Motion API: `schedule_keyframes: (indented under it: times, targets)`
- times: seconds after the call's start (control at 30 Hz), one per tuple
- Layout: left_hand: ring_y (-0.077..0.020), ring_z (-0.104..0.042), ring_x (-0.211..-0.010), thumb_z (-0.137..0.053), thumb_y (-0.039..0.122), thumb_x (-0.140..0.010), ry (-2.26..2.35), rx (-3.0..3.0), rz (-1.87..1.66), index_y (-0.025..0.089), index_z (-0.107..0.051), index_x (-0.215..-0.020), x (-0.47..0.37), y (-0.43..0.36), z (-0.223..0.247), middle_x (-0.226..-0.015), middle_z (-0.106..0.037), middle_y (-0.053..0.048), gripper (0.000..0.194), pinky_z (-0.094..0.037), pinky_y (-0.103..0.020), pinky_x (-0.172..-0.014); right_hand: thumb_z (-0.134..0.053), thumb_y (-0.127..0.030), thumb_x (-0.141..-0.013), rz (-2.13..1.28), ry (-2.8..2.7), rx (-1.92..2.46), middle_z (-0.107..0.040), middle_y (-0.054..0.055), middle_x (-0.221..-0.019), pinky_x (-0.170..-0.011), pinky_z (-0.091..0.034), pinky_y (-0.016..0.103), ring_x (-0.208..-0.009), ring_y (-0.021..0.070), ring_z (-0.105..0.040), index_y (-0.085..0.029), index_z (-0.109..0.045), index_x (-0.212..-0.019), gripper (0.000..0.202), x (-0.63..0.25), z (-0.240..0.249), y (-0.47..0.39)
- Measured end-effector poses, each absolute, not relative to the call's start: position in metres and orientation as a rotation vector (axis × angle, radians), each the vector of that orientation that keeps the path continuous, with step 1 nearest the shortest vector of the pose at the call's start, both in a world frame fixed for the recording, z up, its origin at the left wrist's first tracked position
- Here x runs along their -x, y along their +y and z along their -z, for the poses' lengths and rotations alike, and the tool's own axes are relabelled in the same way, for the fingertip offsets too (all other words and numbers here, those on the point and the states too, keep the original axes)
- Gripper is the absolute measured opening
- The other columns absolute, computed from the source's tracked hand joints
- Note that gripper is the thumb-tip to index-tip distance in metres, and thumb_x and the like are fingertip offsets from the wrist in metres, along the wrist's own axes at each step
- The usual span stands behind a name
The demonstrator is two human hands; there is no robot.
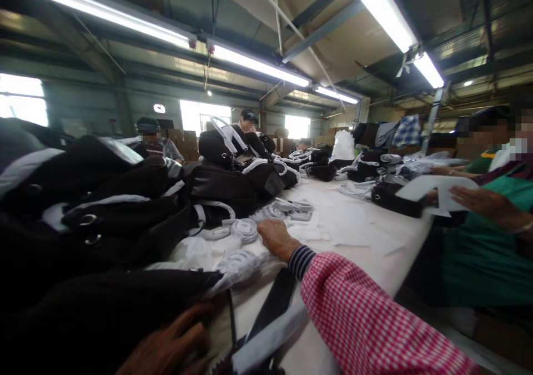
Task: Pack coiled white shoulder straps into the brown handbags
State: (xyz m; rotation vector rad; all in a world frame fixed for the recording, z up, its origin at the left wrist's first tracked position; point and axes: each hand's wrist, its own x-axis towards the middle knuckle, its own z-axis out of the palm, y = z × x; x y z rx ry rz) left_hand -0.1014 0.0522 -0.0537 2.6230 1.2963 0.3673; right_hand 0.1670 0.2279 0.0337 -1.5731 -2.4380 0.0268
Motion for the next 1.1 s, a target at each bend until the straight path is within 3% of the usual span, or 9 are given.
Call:
schedule_keyframes:
  times: [0.07,0.13,0.23,0.33,0.43,0.6,0.77,1.0,1.1]
  targets:
    - [-0.0277,-0.067,-0.119,-0.050,0.040,-0.100,1.341,-2.630,-0.390,0.032,-0.056,-0.123,0.100,0.049,0.049,-0.156,-0.048,-0.007,0.024,-0.059,-0.038,-0.097,-0.053,-0.003,-0.084,-0.008,-2.375,1.573,-0.075,0.017,-0.097,-0.084,-0.048,0.031,-0.096,0.0252,-0.069,-0.010,-0.076,-0.097,0.027,-0.184,-0.050,0.211]
    - [-0.0274,-0.069,-0.113,-0.044,0.044,-0.103,1.382,-2.632,-0.414,0.028,-0.057,-0.119,0.097,0.048,0.043,-0.151,-0.051,-0.009,0.026,-0.059,-0.042,-0.095,-0.054,-0.009,-0.088,-0.124,-2.345,1.507,-0.074,0.012,-0.090,-0.076,-0.049,0.028,-0.083,0.0207,-0.067,-0.012,-0.074,-0.100,0.023,-0.193,-0.061,0.188]
    - [-0.0236,-0.069,-0.101,-0.042,0.044,-0.105,1.403,-2.650,-0.473,0.024,-0.060,-0.107,0.093,0.047,0.036,-0.137,-0.057,-0.009,0.028,-0.060,-0.041,-0.090,-0.062,-0.023,-0.088,-0.781,-2.307,1.128,-0.067,0.002,-0.071,-0.059,-0.043,0.022,-0.060,0.0129,-0.057,-0.014,-0.072,-0.090,0.013,-0.184,-0.059,0.147]
    - [-0.0284,-0.062,-0.117,-0.047,0.039,-0.103,1.386,-2.695,-0.547,0.027,-0.062,-0.118,0.091,0.046,0.035,-0.140,-0.054,-0.009,0.025,-0.058,-0.045,-0.097,-0.068,-0.023,-0.084,-1.255,-2.210,0.752,-0.063,-0.002,-0.068,-0.058,-0.040,0.021,-0.060,0.0106,-0.053,-0.014,-0.070,-0.079,0.011,-0.151,-0.032,0.117]
    - [-0.0341,-0.053,-0.132,-0.052,0.037,-0.099,1.345,-2.665,-0.602,0.030,-0.061,-0.130,0.093,0.048,0.030,-0.150,-0.047,-0.010,0.032,-0.052,-0.051,-0.107,-0.067,-0.017,-0.082,-1.164,-2.138,0.768,-0.058,-0.004,-0.068,-0.060,-0.038,0.020,-0.063,0.0099,-0.050,-0.015,-0.066,-0.075,0.008,-0.119,0.002,0.115]
    - [-0.0286,-0.062,-0.124,-0.058,0.038,-0.096,1.249,-2.513,-0.388,0.024,-0.068,-0.101,0.112,0.055,0.009,-0.141,-0.059,-0.006,0.018,-0.054,-0.041,-0.105,-0.064,-0.010,-0.080,-0.985,-2.116,0.882,-0.057,-0.003,-0.067,-0.063,-0.036,0.023,-0.066,0.0119,-0.052,-0.015,-0.061,-0.071,0.011,-0.109,0.033,0.131]
    - [-0.0249,-0.058,-0.132,-0.057,0.032,-0.099,1.170,-2.560,-0.311,0.032,-0.067,-0.123,0.129,0.049,-0.002,-0.149,-0.057,-0.002,0.026,-0.049,-0.037,-0.111,-0.065,-0.010,-0.079,-0.918,-2.117,0.917,-0.053,-0.004,-0.067,-0.064,-0.032,0.025,-0.067,0.0123,-0.048,-0.016,-0.059,-0.069,0.013,-0.116,0.036,0.127]
    - [-0.0243,-0.062,-0.128,-0.053,0.040,-0.103,1.291,-2.510,-0.317,0.032,-0.064,-0.128,0.121,0.039,0.007,-0.143,-0.063,-0.001,0.028,-0.051,-0.036,-0.108,-0.069,-0.013,-0.083,-1.175,-2.180,0.676,-0.066,-0.001,-0.083,-0.077,-0.044,0.026,-0.081,0.0148,-0.059,-0.017,-0.070,-0.076,0.008,-0.132,0.021,0.112]
    - [-0.0241,-0.064,-0.125,-0.054,0.040,-0.102,1.266,-2.492,-0.320,0.032,-0.063,-0.128,0.121,0.041,0.009,-0.141,-0.065,-0.001,0.029,-0.052,-0.034,-0.105,-0.070,-0.012,-0.085,-1.067,-2.224,0.677,-0.066,0.000,-0.088,-0.081,-0.044,0.027,-0.085,0.0154,-0.061,-0.018,-0.072,-0.077,0.010,-0.134,0.019,0.100]
